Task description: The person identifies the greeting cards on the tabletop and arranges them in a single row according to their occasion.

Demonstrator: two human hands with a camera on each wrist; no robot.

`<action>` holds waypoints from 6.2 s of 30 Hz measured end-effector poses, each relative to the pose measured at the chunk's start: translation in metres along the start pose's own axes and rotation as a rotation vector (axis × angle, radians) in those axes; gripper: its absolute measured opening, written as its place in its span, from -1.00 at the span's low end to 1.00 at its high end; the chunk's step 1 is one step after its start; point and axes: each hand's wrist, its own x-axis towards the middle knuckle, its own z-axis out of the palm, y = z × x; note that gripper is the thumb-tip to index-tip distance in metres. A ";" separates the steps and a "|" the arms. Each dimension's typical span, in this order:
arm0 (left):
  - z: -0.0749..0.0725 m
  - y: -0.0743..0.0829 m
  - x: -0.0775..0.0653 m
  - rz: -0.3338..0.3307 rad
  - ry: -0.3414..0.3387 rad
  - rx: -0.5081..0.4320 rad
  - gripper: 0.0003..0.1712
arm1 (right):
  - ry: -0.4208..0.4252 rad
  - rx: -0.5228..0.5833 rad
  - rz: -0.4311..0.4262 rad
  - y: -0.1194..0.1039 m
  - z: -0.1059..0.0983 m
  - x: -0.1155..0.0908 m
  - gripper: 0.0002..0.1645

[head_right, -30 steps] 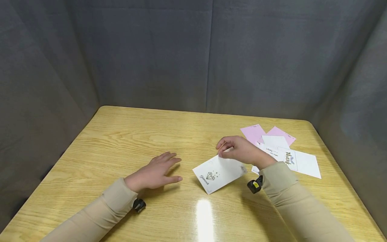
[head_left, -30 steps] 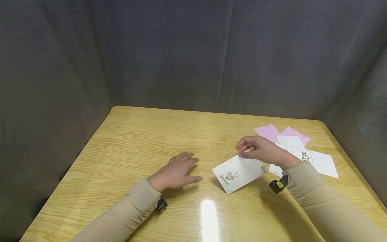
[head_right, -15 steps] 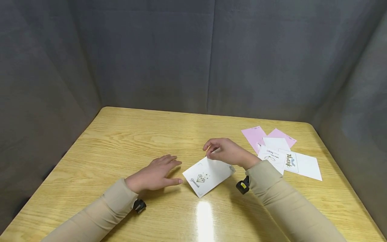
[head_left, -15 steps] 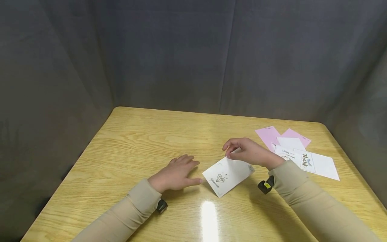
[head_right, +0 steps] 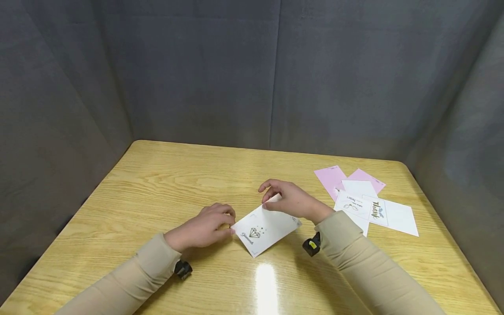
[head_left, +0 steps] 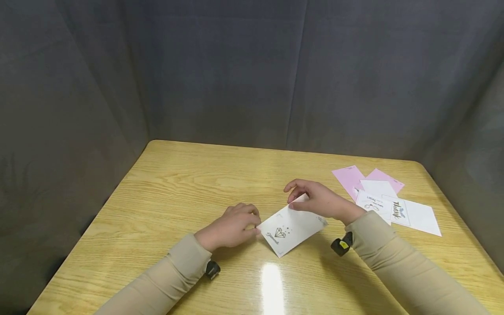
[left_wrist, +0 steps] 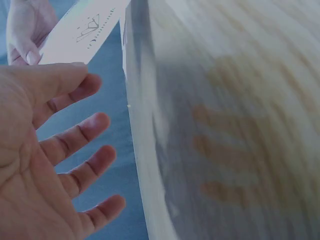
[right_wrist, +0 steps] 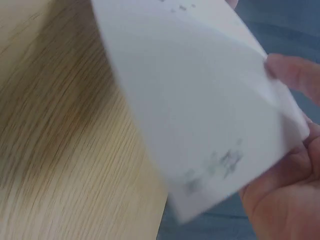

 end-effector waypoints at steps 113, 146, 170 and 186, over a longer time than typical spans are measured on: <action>-0.008 -0.014 -0.073 -0.241 -0.053 0.024 -0.03 | 0.101 -0.143 0.211 -0.034 0.135 0.179 -0.69; -0.022 -0.025 -0.095 -0.342 -0.132 0.116 -0.06 | 0.024 -0.297 0.151 -0.041 0.134 0.180 -0.76; -0.030 -0.020 -0.087 -0.383 -0.234 0.127 -0.12 | -0.042 -0.218 0.099 -0.013 0.110 0.149 -0.72; -0.059 -0.027 -0.110 -0.405 -0.242 0.157 -0.16 | 0.054 -0.192 0.181 0.017 0.040 0.111 -0.65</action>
